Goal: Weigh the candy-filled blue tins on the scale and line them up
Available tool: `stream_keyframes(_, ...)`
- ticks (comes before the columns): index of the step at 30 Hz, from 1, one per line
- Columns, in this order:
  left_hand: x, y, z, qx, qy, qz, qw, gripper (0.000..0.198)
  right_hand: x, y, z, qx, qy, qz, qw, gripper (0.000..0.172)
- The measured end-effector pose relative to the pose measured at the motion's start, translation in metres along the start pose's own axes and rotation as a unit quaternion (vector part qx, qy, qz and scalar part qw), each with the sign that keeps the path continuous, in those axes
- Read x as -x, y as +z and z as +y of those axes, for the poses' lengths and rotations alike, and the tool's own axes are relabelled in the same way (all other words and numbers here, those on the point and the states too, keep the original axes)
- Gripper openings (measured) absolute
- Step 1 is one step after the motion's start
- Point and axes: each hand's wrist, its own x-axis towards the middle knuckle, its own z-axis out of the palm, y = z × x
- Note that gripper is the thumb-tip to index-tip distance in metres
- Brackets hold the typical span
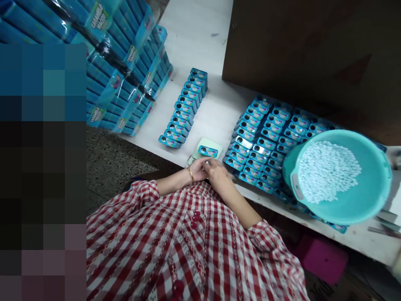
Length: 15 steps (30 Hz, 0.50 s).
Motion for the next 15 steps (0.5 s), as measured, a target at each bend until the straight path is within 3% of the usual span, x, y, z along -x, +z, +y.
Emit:
stream_keyframes(5,0.013,-0.018,0.010,0.039,0.044,0.070,0.996,0.020,-0.013,0.001,0.001,-0.036,-0.034,-0.001,0.999,0.024)
stream_keyframes(10,0.019,-0.031,0.023,0.020,0.107,0.111,0.988,0.016,-0.043,0.001,0.015,0.003,0.002,0.042,0.999,0.023)
stream_keyframes(15,0.031,-0.048,0.033,0.009,0.133,0.132,0.982,0.021,-0.062,0.007,0.024,0.036,0.029,0.040,0.998,0.027)
